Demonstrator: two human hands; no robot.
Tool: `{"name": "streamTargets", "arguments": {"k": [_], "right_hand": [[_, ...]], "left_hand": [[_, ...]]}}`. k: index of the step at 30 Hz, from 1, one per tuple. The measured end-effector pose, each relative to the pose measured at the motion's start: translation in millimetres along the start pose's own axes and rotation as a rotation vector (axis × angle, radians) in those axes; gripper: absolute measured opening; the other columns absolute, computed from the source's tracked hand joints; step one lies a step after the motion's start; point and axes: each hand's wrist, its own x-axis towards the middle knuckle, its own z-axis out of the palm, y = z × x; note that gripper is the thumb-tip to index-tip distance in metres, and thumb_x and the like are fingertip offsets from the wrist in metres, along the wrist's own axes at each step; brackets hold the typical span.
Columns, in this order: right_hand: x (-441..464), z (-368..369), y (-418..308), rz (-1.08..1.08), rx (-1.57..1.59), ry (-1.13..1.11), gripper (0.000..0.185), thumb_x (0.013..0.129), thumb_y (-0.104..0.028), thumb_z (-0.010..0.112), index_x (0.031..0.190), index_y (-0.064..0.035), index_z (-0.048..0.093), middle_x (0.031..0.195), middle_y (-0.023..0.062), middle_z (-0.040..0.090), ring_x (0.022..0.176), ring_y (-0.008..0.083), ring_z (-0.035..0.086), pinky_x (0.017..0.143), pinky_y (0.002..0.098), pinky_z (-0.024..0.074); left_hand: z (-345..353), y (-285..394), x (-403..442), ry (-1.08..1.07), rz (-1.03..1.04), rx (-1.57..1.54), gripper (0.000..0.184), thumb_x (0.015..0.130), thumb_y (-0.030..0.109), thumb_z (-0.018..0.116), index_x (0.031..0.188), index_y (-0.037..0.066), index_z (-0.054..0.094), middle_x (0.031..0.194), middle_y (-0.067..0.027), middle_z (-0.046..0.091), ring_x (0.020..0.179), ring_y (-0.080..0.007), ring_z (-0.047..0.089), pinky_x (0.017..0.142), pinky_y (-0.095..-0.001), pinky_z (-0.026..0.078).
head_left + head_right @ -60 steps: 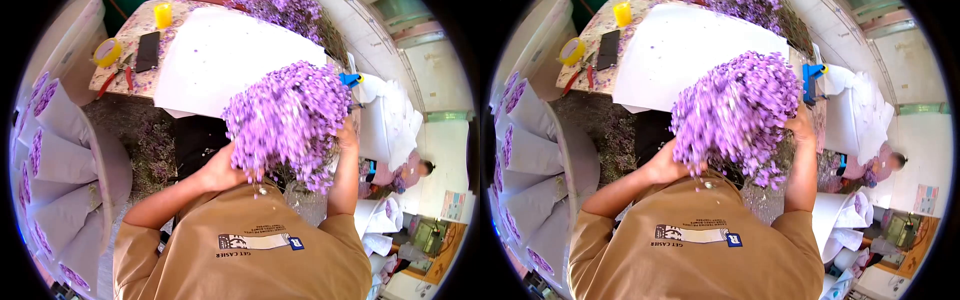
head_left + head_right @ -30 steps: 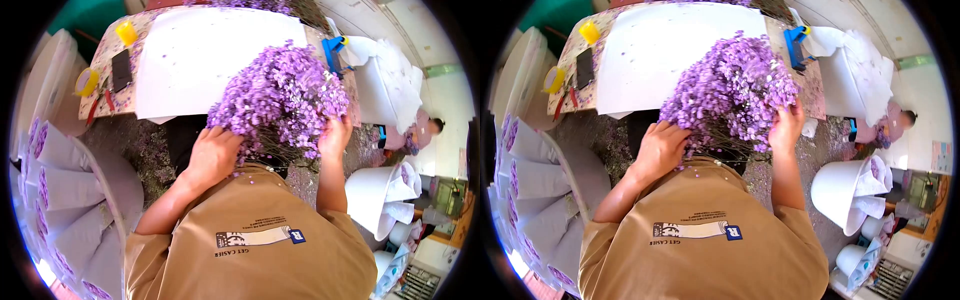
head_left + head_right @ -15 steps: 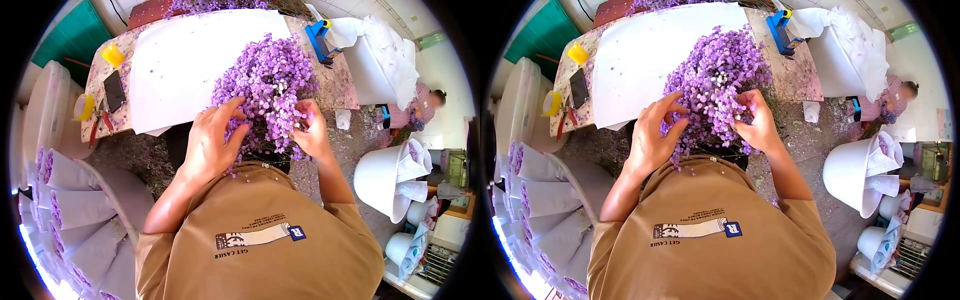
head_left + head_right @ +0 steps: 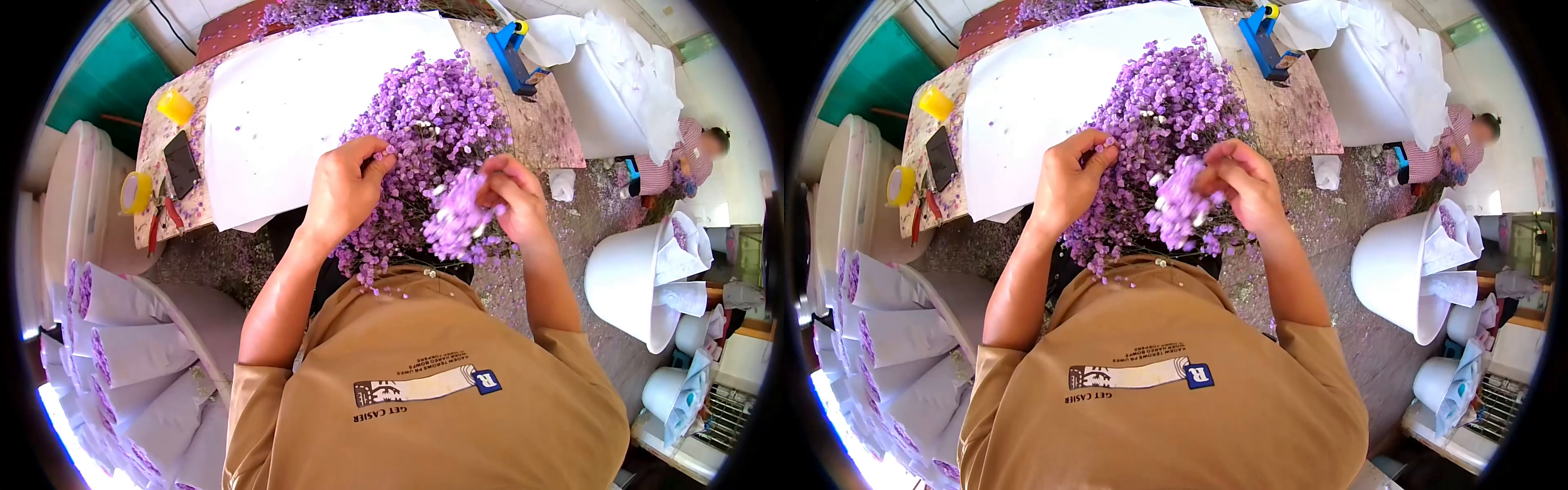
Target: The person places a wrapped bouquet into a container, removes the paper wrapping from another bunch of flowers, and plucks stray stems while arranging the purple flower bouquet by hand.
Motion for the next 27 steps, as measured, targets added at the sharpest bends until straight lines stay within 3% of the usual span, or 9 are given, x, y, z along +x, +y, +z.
{"name": "streamTargets", "arguments": {"k": [1,5,8,11,12,14,16,19,27], "right_hand": [[6,0,8,0.033,-0.105,0.063,0.015,0.098,-0.003,0.056,0.111,0.0003,0.061,0.085,0.0101,0.071,0.075,0.0162,0.07,0.064,0.0281,0.0554],[20,23,17,0.01,-0.645,0.002,0.012,0.093,-0.005,0.069,0.101,0.004,0.072,0.079,0.006,0.07,0.065,0.0078,0.059,0.06,0.0274,0.0488],[24,29,12,-0.358,-0.995,-0.05,0.009,0.085,-0.003,0.074,0.093,0.0008,0.072,0.079,0.0104,0.069,0.067,0.0199,0.066,0.061,0.0324,0.0512],[24,31,12,-0.447,-1.197,-0.041,0.009,0.083,-0.003,0.076,0.09,-0.0002,0.071,0.081,0.0124,0.068,0.068,0.0239,0.068,0.063,0.0339,0.0525],[23,33,13,-0.445,-1.197,-0.042,0.009,0.083,-0.003,0.076,0.09,-0.0002,0.071,0.081,0.0124,0.068,0.068,0.0239,0.068,0.063,0.0339,0.0525],[22,40,15,-0.192,-0.891,0.135,0.01,0.082,-0.005,0.077,0.089,-0.0011,0.071,0.08,0.0131,0.068,0.07,0.0268,0.068,0.064,0.0365,0.0532],[24,38,14,-0.192,-0.904,0.156,0.012,0.08,-0.006,0.077,0.09,-0.0023,0.072,0.08,0.0134,0.066,0.072,0.0312,0.068,0.065,0.0389,0.0535],[27,31,15,-0.464,-1.16,-0.053,0.013,0.079,-0.006,0.076,0.09,-0.003,0.072,0.081,0.0126,0.065,0.073,0.0324,0.066,0.066,0.0396,0.0534],[32,26,17,-0.446,-1.096,-0.051,0.012,0.076,-0.002,0.074,0.086,-0.0011,0.068,0.077,0.0118,0.062,0.067,0.0276,0.065,0.061,0.0367,0.0514]], "left_hand": [[1,2,1,-0.006,0.002,0.002,0.016,0.09,0.008,0.071,0.102,-0.003,0.069,0.088,-0.0199,0.07,0.075,-0.0312,0.068,0.07,-0.0377,0.053],[4,14,4,0.048,0.215,0.035,0.011,0.087,0.004,0.07,0.096,-0.003,0.068,0.088,-0.0187,0.069,0.079,-0.0362,0.067,0.072,-0.0406,0.053],[3,19,2,0.048,0.335,0.074,0.008,0.085,0.002,0.069,0.092,-0.001,0.068,0.088,-0.0174,0.069,0.081,-0.0383,0.066,0.074,-0.0439,0.052],[2,16,-2,0.043,0.322,0.131,0.008,0.089,0.0,0.068,0.097,-0.001,0.068,0.087,-0.0154,0.069,0.078,-0.0307,0.066,0.072,-0.0359,0.052],[2,15,-3,0.046,0.309,0.127,0.008,0.089,-0.001,0.068,0.097,-0.001,0.068,0.088,-0.0151,0.069,0.078,-0.0305,0.066,0.071,-0.036,0.052],[4,15,-3,0.049,0.297,0.119,0.009,0.089,-0.001,0.068,0.097,-0.001,0.069,0.089,-0.0147,0.069,0.079,-0.0304,0.066,0.071,-0.036,0.052],[5,16,-3,0.054,0.297,0.114,0.009,0.089,-0.001,0.068,0.098,0.0,0.068,0.09,-0.0145,0.07,0.078,-0.03,0.067,0.071,-0.0358,0.052],[7,14,-2,0.063,0.296,0.115,0.01,0.089,-0.001,0.068,0.099,0.0,0.069,0.092,-0.0145,0.071,0.08,-0.031,0.067,0.072,-0.0368,0.053],[1,14,0,0.039,0.375,0.375,0.012,0.085,0.0,0.068,0.096,0.003,0.07,0.088,-0.0132,0.069,0.084,-0.0345,0.065,0.079,-0.0431,0.049]]}}
